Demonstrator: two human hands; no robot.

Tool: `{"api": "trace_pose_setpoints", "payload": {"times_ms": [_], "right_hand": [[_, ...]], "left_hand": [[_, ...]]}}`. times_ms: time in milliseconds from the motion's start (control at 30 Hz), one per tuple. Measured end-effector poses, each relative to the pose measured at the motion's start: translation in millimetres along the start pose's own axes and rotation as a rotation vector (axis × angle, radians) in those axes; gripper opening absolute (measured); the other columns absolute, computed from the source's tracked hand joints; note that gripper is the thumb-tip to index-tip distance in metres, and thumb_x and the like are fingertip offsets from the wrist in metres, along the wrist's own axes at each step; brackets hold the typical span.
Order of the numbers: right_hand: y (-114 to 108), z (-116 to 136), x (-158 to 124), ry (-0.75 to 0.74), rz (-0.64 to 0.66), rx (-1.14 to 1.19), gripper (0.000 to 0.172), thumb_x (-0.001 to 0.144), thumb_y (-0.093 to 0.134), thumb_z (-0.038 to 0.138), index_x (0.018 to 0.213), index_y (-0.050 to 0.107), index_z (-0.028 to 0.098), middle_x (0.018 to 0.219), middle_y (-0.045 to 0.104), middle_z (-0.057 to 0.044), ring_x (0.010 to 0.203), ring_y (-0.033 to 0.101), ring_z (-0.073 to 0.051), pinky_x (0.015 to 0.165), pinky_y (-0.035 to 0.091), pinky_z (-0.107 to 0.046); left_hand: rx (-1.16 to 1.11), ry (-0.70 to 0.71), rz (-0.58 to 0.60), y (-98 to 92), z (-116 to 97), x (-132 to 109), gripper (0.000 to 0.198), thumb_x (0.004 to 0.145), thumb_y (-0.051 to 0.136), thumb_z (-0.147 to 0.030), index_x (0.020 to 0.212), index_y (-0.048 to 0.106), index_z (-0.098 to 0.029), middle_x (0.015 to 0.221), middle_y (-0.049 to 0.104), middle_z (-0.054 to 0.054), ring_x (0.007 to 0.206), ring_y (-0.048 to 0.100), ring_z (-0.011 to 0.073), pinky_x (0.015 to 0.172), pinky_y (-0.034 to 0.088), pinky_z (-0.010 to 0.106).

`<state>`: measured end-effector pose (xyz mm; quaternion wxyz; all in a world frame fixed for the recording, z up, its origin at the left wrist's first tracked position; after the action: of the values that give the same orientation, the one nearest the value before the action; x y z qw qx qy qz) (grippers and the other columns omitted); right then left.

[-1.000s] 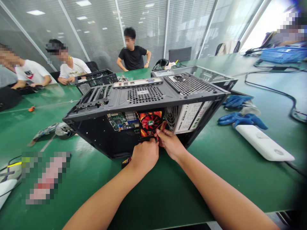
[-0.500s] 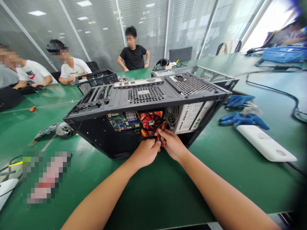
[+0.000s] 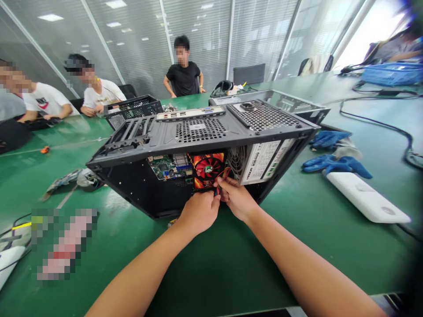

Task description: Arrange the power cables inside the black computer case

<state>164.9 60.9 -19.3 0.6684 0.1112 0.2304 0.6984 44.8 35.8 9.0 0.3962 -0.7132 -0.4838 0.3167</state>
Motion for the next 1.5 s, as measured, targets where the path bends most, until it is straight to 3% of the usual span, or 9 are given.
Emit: {"api": "trace_pose_setpoints", "payload": {"times_ms": [233,500,600,700,833,933,1167,1367,1500], "right_hand": [[0.8,-2.3,1.2,-0.033,-0.014,-0.028,0.041,0.06,0.079,0.052,0.069,0.056,0.019,0.044,0.034,0.009,0.044,0.023,-0.007,0.045,0.015,-0.026],[0.7,-5.1,1.9,-0.024,-0.025,-0.021,0.042,0.06,0.079,0.052,0.073,0.056,0.02,0.046,0.034,0.01,0.044,0.024,-0.007,0.043,0.016,-0.026],[-0.1,-4.6,2.0,-0.017,-0.027,-0.009,0.041,0.06,0.079,0.051,0.072,0.056,0.019,0.046,0.035,0.009,0.044,0.025,-0.007,0.043,0.016,-0.025],[-0.6,-3.2,1.2,0.002,-0.006,0.021,0.04,0.062,0.078,0.051,0.07,0.057,0.018,0.046,0.032,0.009,0.043,0.024,-0.006,0.042,0.017,-0.025],[0.3,-0.5,-1.4,0.026,0.041,0.067,0.038,0.063,0.079,0.05,0.07,0.059,0.018,0.049,0.033,0.009,0.043,0.027,-0.006,0.042,0.022,-0.024],[0.7,1.0,-2.9,0.03,0.052,0.063,0.038,0.063,0.079,0.05,0.071,0.06,0.019,0.05,0.035,0.009,0.044,0.03,-0.007,0.042,0.025,-0.023],[2.3,1.3,-3.4,0.075,0.109,0.14,0.034,0.065,0.08,0.045,0.074,0.059,0.02,0.054,0.038,0.008,0.044,0.038,-0.007,0.046,0.032,-0.023],[1.1,-0.7,-2.7,0.138,0.112,0.19,0.032,0.067,0.079,0.044,0.073,0.059,0.02,0.053,0.036,0.009,0.042,0.038,-0.007,0.044,0.034,-0.023],[0.0,-1.3,-1.9,0.134,0.143,0.207,0.032,0.069,0.077,0.045,0.074,0.058,0.02,0.054,0.036,0.009,0.04,0.034,-0.006,0.041,0.034,-0.023]], "left_hand": [[0.348,-0.05,-0.015,2.1,-6.7,-5.9,0.041,0.097,0.025,-0.035,0.103,0.06,-0.015,0.083,0.068,0.018,0.078,0.069,0.0339,0.071,0.05,0.045],[0.313,-0.095,-0.022,1.1,-5.6,-5.5,0.038,0.097,0.028,-0.036,0.105,0.059,-0.014,0.085,0.068,0.018,0.081,0.069,0.0329,0.074,0.049,0.045],[0.133,-0.052,-0.015,-0.1,-2.9,-3.0,0.033,0.095,0.034,-0.036,0.094,0.06,-0.016,0.083,0.067,0.014,0.079,0.066,0.0283,0.072,0.047,0.038],[-0.24,-0.027,0.079,1.0,0.3,1.6,0.031,0.093,0.039,-0.036,0.076,0.056,-0.016,0.065,0.059,0.005,0.062,0.059,0.0175,0.059,0.042,0.027],[-0.871,-0.174,0.312,5.9,4.3,3.2,0.043,0.094,0.035,-0.05,0.075,0.053,-0.016,0.045,0.039,-0.006,0.036,0.028,0.0062,0.039,0.019,0.019],[-1.163,-0.256,0.414,6.1,4.5,1.5,0.043,0.092,0.039,-0.052,0.081,0.055,-0.014,0.047,0.041,-0.006,0.033,0.017,0.0031,0.037,0.011,0.019],[-1.438,-0.356,0.498,8.1,8.3,1.6,0.03,0.09,0.051,-0.042,0.076,0.051,-0.015,0.049,0.041,-0.007,0.033,0.024,0.0017,0.035,0.014,0.015],[-1.54,-0.425,0.516,12.2,9.5,4.2,0.029,0.094,0.044,-0.032,0.077,0.057,-0.012,0.053,0.049,-0.001,0.049,0.055,0.0089,0.048,0.042,0.017],[-1.616,-0.459,0.617,9.9,5.8,3.9,0.029,0.095,0.041,-0.028,0.084,0.061,-0.01,0.058,0.052,0.001,0.052,0.057,0.0092,0.043,0.038,0.015]]}}
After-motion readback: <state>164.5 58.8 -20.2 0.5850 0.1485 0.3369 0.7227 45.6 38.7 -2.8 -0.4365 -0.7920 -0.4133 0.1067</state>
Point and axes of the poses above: each hand's wrist, its own x-axis towards the middle knuckle, its own y-axis out of the palm, z = x × y, the point moved 3 cm from there along x, towards the middle knuckle
